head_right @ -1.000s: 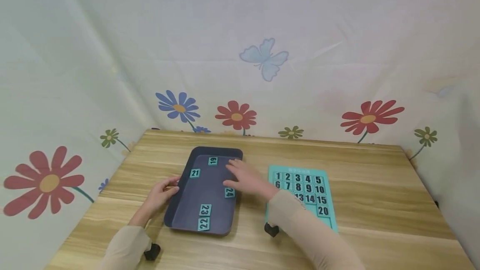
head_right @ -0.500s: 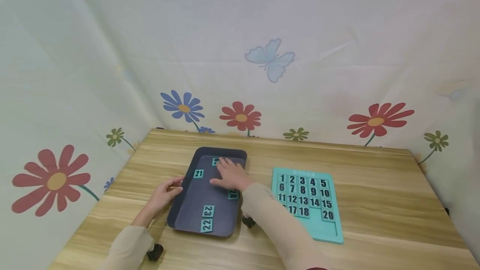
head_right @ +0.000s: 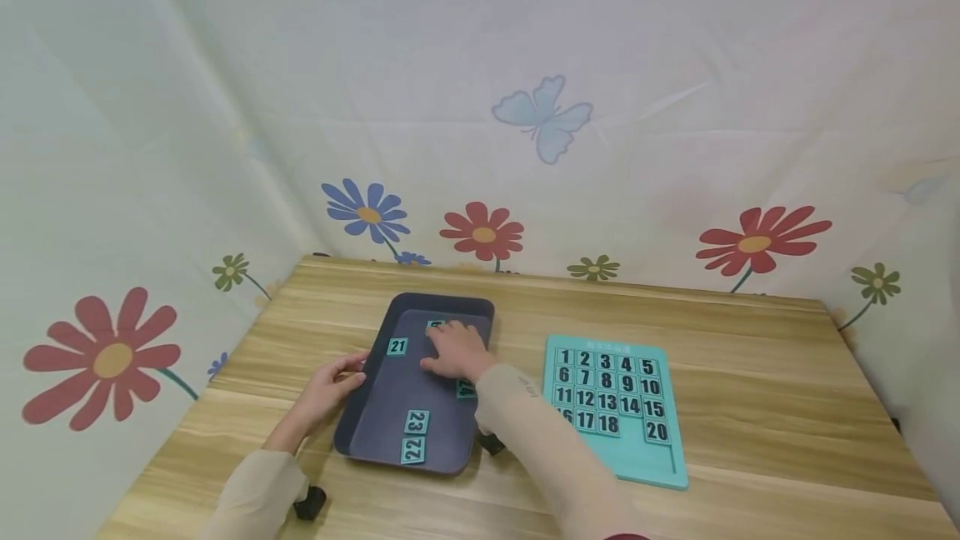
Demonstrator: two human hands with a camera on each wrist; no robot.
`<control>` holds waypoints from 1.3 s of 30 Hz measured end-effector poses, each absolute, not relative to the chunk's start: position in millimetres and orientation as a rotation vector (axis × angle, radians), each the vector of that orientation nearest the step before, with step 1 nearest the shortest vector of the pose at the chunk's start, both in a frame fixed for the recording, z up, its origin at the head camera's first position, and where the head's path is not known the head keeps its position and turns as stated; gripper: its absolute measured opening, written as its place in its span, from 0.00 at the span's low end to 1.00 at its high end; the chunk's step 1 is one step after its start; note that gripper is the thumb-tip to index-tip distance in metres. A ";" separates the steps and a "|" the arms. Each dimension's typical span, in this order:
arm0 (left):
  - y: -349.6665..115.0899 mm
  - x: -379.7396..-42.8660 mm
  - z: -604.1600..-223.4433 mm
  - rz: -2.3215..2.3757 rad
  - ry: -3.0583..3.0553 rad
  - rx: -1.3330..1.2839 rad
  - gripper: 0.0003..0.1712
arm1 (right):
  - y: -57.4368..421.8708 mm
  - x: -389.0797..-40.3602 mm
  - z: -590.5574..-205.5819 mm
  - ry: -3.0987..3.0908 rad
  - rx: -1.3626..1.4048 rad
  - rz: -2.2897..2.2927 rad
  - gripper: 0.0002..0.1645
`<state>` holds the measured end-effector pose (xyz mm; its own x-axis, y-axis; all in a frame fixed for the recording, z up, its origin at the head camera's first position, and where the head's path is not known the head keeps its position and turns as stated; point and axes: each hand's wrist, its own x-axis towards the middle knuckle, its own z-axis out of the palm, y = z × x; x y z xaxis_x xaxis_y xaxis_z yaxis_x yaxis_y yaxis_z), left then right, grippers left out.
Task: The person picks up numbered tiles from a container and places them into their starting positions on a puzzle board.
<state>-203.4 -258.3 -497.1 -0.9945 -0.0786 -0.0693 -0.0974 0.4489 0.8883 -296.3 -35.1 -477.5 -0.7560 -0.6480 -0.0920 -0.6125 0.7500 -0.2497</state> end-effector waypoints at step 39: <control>-256.7 -204.3 -497.2 1.648 2.648 -0.198 0.22 | -33.7 -279.1 -479.9 2.801 -1.011 -0.464 0.24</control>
